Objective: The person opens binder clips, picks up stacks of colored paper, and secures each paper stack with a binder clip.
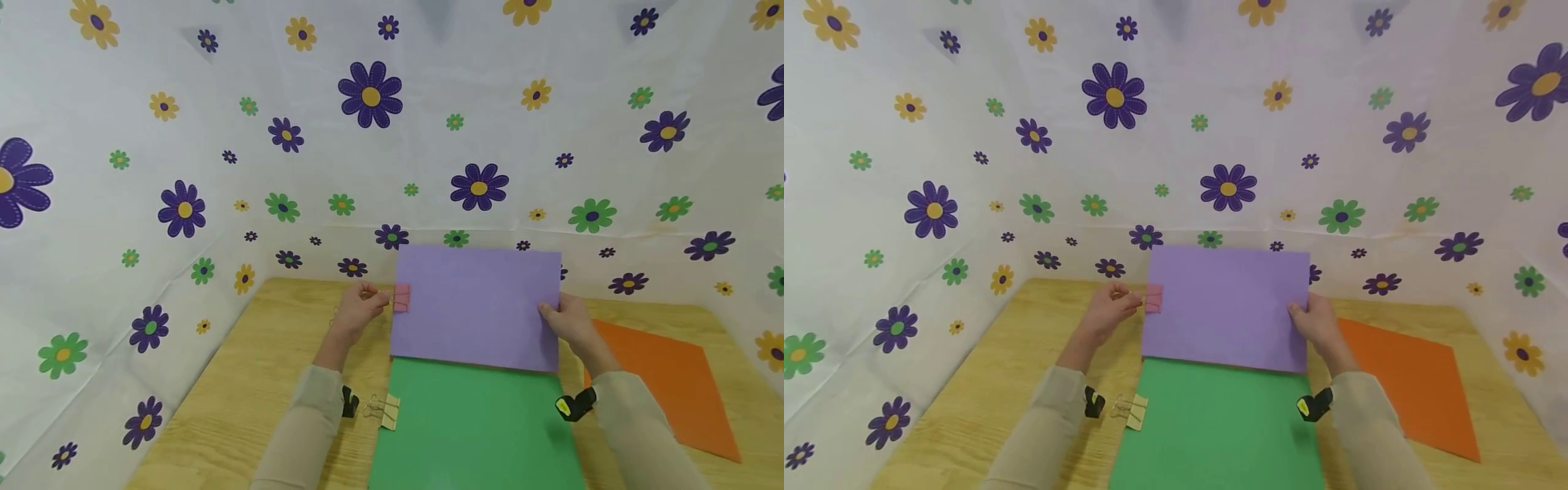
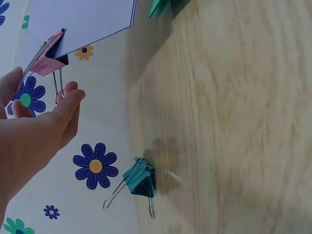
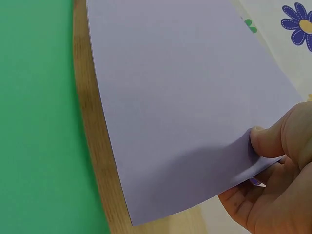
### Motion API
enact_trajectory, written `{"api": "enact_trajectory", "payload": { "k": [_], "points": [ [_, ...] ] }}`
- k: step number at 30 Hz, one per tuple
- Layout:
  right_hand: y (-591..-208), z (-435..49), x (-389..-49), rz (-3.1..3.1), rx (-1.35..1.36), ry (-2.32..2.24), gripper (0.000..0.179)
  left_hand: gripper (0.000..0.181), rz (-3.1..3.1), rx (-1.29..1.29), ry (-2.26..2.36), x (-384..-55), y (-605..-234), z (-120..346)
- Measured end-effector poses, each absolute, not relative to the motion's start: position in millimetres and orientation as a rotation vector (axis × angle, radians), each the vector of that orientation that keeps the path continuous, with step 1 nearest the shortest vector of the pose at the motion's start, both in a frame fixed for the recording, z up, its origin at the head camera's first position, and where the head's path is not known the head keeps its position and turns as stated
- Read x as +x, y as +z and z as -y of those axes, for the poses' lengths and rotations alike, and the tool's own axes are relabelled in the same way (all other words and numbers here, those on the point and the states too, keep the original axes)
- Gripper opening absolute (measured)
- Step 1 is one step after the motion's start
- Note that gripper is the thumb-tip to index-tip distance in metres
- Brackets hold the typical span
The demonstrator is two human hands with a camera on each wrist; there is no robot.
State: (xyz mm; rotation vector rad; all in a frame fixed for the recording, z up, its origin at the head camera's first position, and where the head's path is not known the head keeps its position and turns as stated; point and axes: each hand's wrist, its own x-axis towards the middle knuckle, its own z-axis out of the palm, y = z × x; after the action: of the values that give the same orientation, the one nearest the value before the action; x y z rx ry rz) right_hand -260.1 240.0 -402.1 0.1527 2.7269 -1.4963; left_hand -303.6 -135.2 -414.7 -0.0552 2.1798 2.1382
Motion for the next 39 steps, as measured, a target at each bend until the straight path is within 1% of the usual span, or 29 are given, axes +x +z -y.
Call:
{"api": "enact_trajectory", "payload": {
  "k": [4, 12, 20, 28, 35, 39],
  "points": [
    [-407.4, -242.5, -261.3, -2.714, 0.151, -1.482, 0.047, 0.023, -2.235, -0.024, 2.104, -305.0, -419.0, 132.6],
    [-417.6, -250.5, -260.0, -2.734, 0.122, -1.411, 0.048, 0.018, -2.414, 0.022, 1.977, -304.7, -424.8, 127.6],
    [-430.2, -251.4, -261.8, -2.816, 0.179, -1.403, 0.037, 0.017, -2.46, 0.051, 1.915, -304.6, -430.8, 127.7],
    [-438.4, -249.4, -265.0, -2.865, 0.204, -1.333, 0.033, 0.02, -2.539, 0.048, 1.776, -303.6, -436.5, 129.7],
    [-444.7, -249.0, -266.7, -2.882, 0.191, -1.286, 0.032, 0.02, -2.528, 0.023, 1.76, -302.9, -437.6, 127.7],
    [-447.8, -248.6, -268.6, -2.922, 0.187, -1.255, 0.028, 0.021, -2.554, 0.024, 1.747, -304.3, -439.9, 126.9]
  ]
}}
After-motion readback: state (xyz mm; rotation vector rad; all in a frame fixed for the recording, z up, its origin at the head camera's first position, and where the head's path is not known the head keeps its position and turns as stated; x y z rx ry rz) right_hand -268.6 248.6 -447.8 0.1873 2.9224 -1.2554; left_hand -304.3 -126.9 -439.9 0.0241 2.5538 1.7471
